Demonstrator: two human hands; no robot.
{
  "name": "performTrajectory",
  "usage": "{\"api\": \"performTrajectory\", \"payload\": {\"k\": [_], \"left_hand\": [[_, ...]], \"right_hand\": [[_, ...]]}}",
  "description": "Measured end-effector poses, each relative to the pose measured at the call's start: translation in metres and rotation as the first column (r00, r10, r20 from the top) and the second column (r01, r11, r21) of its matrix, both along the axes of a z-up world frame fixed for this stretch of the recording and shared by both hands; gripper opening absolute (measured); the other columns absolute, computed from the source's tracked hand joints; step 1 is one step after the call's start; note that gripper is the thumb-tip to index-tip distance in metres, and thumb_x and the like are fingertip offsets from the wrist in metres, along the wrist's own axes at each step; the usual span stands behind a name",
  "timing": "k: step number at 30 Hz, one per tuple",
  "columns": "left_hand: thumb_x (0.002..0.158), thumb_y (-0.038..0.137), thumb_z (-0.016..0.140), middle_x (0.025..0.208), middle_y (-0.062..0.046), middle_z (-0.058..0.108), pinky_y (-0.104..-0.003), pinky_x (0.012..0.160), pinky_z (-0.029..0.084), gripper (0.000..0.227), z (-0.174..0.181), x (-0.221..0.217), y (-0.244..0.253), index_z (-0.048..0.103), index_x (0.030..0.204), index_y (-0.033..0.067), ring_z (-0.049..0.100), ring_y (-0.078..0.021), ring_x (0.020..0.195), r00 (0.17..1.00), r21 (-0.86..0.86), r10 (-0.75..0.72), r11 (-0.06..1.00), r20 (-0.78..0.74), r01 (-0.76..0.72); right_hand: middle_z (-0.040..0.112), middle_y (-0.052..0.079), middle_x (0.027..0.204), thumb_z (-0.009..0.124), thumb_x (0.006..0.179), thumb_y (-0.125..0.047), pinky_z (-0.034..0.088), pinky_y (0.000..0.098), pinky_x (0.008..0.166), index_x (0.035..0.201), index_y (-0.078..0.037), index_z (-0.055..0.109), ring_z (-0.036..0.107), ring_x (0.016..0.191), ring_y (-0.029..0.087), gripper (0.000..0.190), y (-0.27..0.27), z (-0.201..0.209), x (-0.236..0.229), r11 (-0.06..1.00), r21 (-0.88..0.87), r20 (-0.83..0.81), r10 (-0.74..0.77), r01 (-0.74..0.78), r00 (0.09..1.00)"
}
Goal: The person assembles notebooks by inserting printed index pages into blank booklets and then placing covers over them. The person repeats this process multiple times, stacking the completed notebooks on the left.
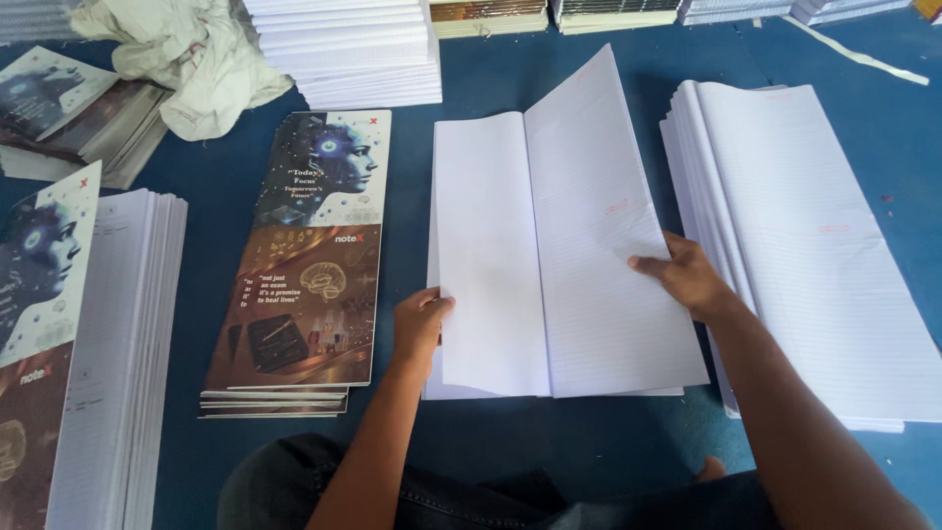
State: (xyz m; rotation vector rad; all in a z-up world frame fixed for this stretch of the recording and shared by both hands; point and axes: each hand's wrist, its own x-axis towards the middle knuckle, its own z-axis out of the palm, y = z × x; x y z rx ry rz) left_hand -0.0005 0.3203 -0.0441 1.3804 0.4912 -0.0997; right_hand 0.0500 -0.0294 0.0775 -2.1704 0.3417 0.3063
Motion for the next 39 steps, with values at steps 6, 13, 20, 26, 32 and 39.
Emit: {"api": "performTrajectory", "payload": {"k": [6,13,20,26,32,39], "left_hand": [[0.084,0.020,0.065,0.093,-0.009,0.071,-0.028,0.061,0.046,0.045,0.034,0.001,-0.006,0.072,0.124,0.0010,0.063,-0.0135,0.076,0.996,-0.052,-0.094,0.994,-0.007,0.094],[0.082,0.016,0.059,0.103,-0.019,0.070,-0.035,0.078,0.062,0.053,0.071,0.014,-0.036,0.058,0.130,-0.0039,0.072,-0.0224,0.087,0.970,-0.192,-0.202,0.955,0.139,0.226],[0.082,0.016,0.060,0.096,-0.018,0.071,-0.036,0.074,0.060,0.053,0.085,0.030,-0.102,0.059,0.130,-0.0058,0.071,-0.0258,0.084,0.923,-0.226,-0.295,0.908,0.247,0.351],[0.094,0.031,0.066,0.089,-0.008,0.063,-0.038,0.073,0.055,0.050,0.047,0.044,-0.133,0.069,0.126,-0.0073,0.062,-0.0194,0.083,0.980,-0.298,-0.137,0.938,0.147,0.176],[0.085,0.039,0.072,0.134,-0.018,0.054,-0.046,0.100,0.044,0.050,0.023,0.032,-0.143,0.069,0.129,0.0159,0.048,-0.0336,0.122,0.925,0.711,-0.381,0.647,-0.010,0.274],[0.084,0.041,0.074,0.154,-0.026,0.031,-0.059,0.112,0.024,0.052,0.033,0.024,-0.152,0.067,0.131,0.0185,0.018,-0.0388,0.147,0.870,0.745,-0.492,0.582,0.005,0.325]], "right_hand": [[0.071,0.024,0.121,0.068,0.092,-0.019,0.050,0.0497,0.103,0.139,-0.005,0.059,0.070,0.110,0.034,0.050,-0.002,-0.003,0.009,0.999,-0.016,0.004,-0.032,0.032,0.999],[0.071,0.022,0.119,0.067,0.092,-0.020,0.053,0.0496,0.101,0.141,-0.008,0.056,0.072,0.106,0.033,0.052,-0.003,-0.001,0.015,0.997,0.036,-0.032,-0.074,0.075,0.997],[0.072,0.023,0.116,0.069,0.088,-0.017,0.056,0.0461,0.096,0.139,-0.004,0.057,0.073,0.103,0.033,0.054,-0.005,-0.012,0.018,0.990,0.127,0.004,-0.060,0.059,0.998],[0.070,0.023,0.120,0.070,0.086,-0.014,0.053,0.0458,0.101,0.139,-0.002,0.057,0.070,0.111,0.033,0.056,-0.018,-0.029,0.023,0.977,0.197,-0.017,-0.079,0.080,0.997],[0.067,0.024,0.125,0.066,0.090,-0.019,0.054,0.0496,0.099,0.143,-0.005,0.054,0.067,0.116,0.033,0.056,-0.026,-0.048,0.022,0.959,0.271,-0.007,-0.087,0.086,0.996],[0.067,0.021,0.127,0.065,0.092,-0.031,0.056,0.0500,0.099,0.141,-0.009,0.056,0.065,0.117,0.031,0.054,-0.027,-0.052,0.021,0.962,0.251,-0.031,-0.102,0.107,0.994]]}}
